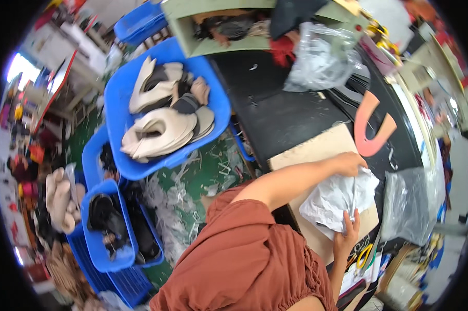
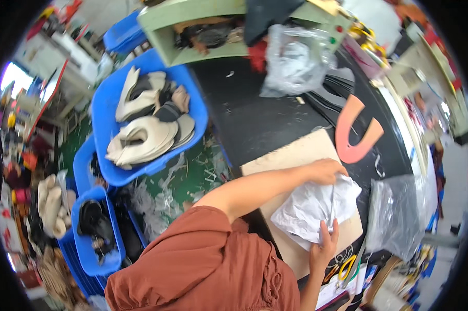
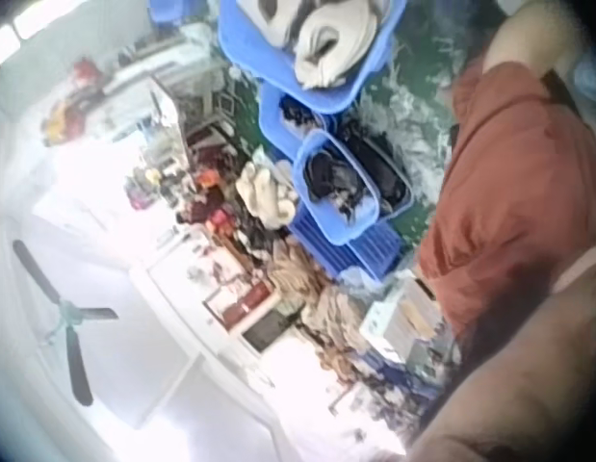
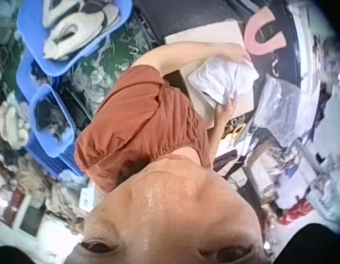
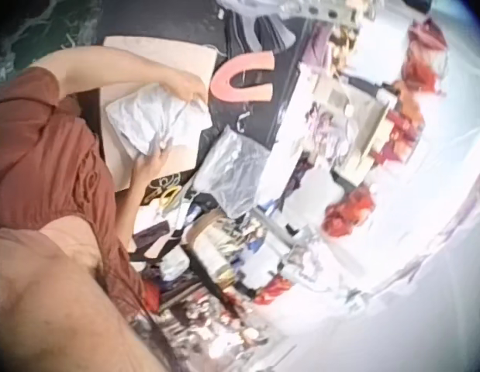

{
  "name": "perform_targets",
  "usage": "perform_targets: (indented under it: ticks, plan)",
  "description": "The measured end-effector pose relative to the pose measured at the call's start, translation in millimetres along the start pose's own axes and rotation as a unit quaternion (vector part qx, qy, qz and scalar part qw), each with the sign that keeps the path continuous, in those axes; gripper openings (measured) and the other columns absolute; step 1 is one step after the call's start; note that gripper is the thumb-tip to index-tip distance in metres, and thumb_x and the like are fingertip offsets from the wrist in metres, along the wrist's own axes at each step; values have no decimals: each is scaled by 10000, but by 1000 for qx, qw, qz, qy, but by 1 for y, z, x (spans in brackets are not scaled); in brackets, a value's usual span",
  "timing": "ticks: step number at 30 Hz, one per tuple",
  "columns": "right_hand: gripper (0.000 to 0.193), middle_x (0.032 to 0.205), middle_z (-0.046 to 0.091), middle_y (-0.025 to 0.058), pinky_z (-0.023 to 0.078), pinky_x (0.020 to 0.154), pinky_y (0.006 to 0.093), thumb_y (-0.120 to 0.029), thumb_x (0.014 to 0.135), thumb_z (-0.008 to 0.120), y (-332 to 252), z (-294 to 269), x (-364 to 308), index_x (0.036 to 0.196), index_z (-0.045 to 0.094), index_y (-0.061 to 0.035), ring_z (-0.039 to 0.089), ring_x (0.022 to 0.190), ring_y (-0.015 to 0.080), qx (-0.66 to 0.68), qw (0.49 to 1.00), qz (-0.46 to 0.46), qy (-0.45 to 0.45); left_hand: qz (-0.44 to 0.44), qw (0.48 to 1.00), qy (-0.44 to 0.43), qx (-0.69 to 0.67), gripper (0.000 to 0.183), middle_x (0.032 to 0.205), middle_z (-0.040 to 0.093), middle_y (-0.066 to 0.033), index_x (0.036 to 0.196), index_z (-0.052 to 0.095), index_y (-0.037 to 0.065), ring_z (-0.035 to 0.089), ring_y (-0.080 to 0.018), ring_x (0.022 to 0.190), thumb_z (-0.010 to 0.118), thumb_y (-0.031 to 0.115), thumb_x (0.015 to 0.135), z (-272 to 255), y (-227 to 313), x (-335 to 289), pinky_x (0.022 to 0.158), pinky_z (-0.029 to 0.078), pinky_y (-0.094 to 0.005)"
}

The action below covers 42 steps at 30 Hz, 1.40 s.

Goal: The recorder takes metal shoe buckles out of plastic bags, sorts them, and puts them into a white cloth bag.

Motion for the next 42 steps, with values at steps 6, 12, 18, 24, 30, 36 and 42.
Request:
perform_targets:
  ticks: [6, 12, 18, 24, 30, 36, 42]
  plan:
    - [669, 1311, 609, 186, 488, 875, 325, 153, 622, 443, 3, 3, -7, 1187, 713, -83, 628, 1040, 297, 6, 997, 12, 82, 153, 988, -34, 3, 533, 1253, 639, -191, 1262, 641, 68, 589, -354, 1174, 557, 22, 738, 18, -31, 14, 1044, 433, -416]
    - [601, 1065, 687, 158, 534, 757, 363, 162, 591, 486, -13, -19, 7, 1097, 713, -68, 676, 910, 327, 76, 990, 8, 121, 28, 999, -27, 9, 555, 1282, 616, -234, 1314, 579, -6, 590, -331, 1210, 700, 300, 867, -7, -9, 1, 1024, 460, -408]
    - [522, 996, 678, 157, 535, 788, 371, 148, 648, 516, -7, -13, 12, 1094, 697, -56, 671, 925, 340, 134, 969, 71, 195, -18, 994, -83, 65, 593, 1231, 652, -218, 1286, 606, -13, 633, -308, 1134, 752, 325, 821, -1, 22, 19, 950, 491, -392]
    - [408, 1038, 684, 155, 512, 856, 328, 124, 729, 542, -4, 2, 28, 1075, 700, -24, 670, 976, 293, 252, 934, 153, 204, -80, 990, -98, -64, 471, 1112, 710, -110, 1275, 646, 52, 660, -176, 970, 735, 135, 820, -11, 8, 26, 853, 510, -294]
    - [228, 1047, 692, 88, 492, 882, 293, -3, 857, 657, 1, -5, 64, 1081, 693, -6, 642, 1003, 179, 380, 890, 169, 187, -78, 993, -57, -63, 407, 1159, 667, -55, 1278, 640, 31, 601, -121, 1004, 651, 59, 872, -40, 14, 18, 889, 461, -241]
    - [230, 1021, 684, 37, 488, 881, 276, -40, 882, 666, 6, -28, 115, 1110, 671, -12, 624, 971, 124, 384, 907, 118, 125, -206, 935, -110, -267, 558, 1215, 645, -128, 1323, 562, -38, 623, -194, 1095, 696, 82, 794, -74, -5, 10, 972, 465, -302]
    - [279, 1074, 687, 65, 473, 931, 289, 79, 849, 549, 25, -30, 165, 1077, 688, -1, 614, 1040, 146, 455, 887, 78, 0, -125, 954, -67, -265, 755, 1358, 554, -168, 1448, 417, -26, 543, -221, 1244, 755, 169, 801, -71, -9, 15, 1041, 415, -336]
Point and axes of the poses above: each hand's wrist, its own x-axis towards the middle knuckle, its own z-axis out of the palm, y = z × x, the point moved 2 cm from there along x, towards the middle knuckle
